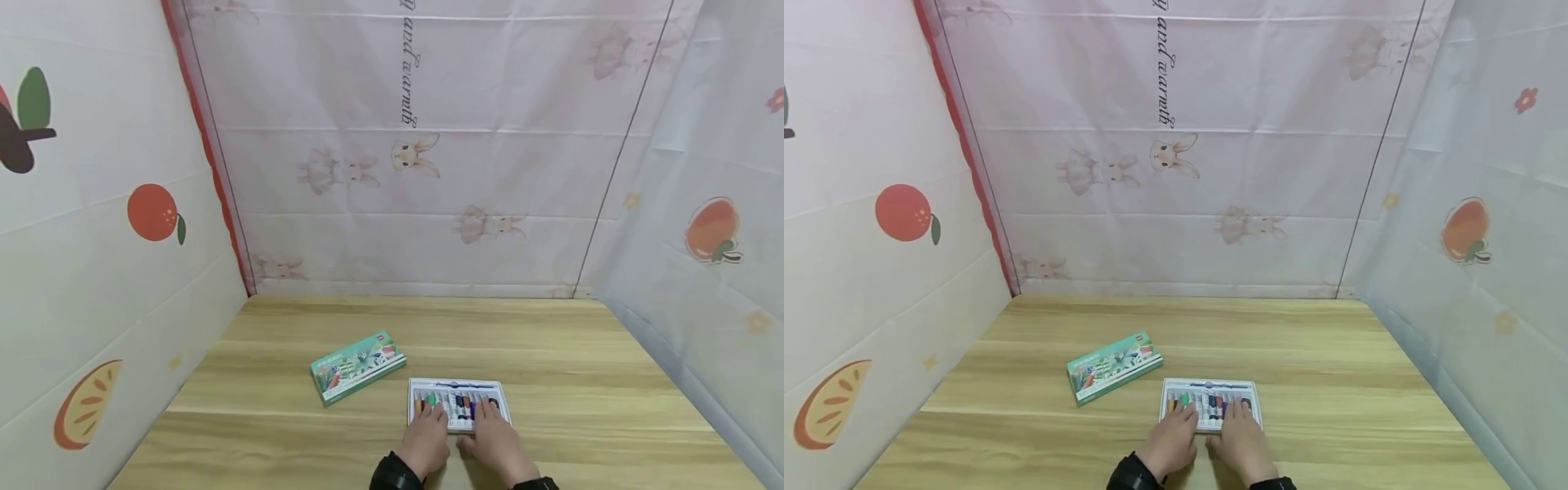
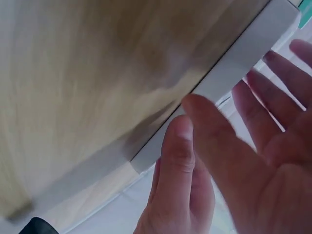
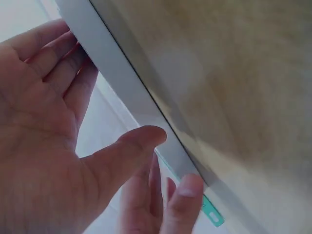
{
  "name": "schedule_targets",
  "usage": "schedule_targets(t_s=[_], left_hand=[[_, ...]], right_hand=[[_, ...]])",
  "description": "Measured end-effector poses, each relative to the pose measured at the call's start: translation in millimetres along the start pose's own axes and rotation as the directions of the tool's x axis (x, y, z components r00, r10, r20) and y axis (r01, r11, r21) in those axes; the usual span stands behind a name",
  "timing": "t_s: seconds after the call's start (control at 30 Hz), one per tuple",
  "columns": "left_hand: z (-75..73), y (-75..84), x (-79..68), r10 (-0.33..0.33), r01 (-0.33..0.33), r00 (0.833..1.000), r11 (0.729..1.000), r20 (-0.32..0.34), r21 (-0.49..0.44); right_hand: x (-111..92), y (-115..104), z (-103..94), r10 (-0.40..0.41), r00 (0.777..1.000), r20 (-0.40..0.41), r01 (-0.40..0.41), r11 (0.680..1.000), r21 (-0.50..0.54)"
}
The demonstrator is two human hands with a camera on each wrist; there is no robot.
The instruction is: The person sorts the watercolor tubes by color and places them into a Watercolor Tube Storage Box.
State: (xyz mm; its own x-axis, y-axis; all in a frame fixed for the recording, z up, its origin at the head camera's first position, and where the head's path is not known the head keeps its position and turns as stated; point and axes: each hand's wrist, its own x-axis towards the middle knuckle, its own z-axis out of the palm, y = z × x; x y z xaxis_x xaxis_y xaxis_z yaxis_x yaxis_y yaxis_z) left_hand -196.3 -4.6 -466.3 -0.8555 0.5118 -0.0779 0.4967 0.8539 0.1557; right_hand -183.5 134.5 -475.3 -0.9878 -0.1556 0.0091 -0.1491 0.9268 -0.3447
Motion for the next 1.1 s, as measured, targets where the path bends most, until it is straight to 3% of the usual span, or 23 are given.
schedule_targets(t_s=[0.2, 0.33, 0.5, 0.67, 0.77, 0.83, 0.97, 1.1], left_hand=[[-1.9, -6.1, 0.6, 0.055, -0.057, 0.998, 0.995, -0.02, -0.087], [-2.6, -2.6, 4.6, 0.002, 0.0, 1.0, 0.995, 0.028, -0.096], [-1.7, 5.9, 9.3, -0.044, 0.044, 0.998, 0.999, 0.036, 0.025], [-0.1, 11.5, 9.7, -0.018, 0.029, 0.998, 0.976, -0.055, 0.214], [0.4, 11.4, 10.7, 0.001, 0.028, 0.994, 0.966, -0.109, 0.257], [0.6, 10.1, 11.9, 0.003, 0.031, 0.991, 0.966, -0.132, 0.256], [-1.1, 8.6, 13.5, -0.019, 0.035, 0.996, 0.983, -0.092, 0.178], [-1.6, 6.7, 14.5, -0.036, 0.045, 0.997, 0.991, -0.075, 0.128]], right_hand=[[1, -1, -7.4, -0.073, 0.997, -0.007, 0.073, 0.995, 0.062], [-3, -6, -7.1, -0.09, 0.994, 0.058, 0.087, 0.995, 0.042], [3, -12, -2.3, -0.004, 0.996, 0.086, 0.008, 0.999, -0.046], [8, -15, -1.1, 0.022, 0.998, 0.067, -0.015, 0.994, -0.109], [9, -14, -5.9, 0.01, 0.998, 0.06, -0.003, 0.994, -0.105], [9, -14, -8.7, -0.01, 0.998, 0.067, 0.016, 0.995, -0.102], [10, -15, -9.5, -0.037, 0.996, 0.086, 0.045, 0.994, -0.098], [12, -19, -5.5, -0.053, 0.997, 0.05, 0.06, 0.988, -0.145]])
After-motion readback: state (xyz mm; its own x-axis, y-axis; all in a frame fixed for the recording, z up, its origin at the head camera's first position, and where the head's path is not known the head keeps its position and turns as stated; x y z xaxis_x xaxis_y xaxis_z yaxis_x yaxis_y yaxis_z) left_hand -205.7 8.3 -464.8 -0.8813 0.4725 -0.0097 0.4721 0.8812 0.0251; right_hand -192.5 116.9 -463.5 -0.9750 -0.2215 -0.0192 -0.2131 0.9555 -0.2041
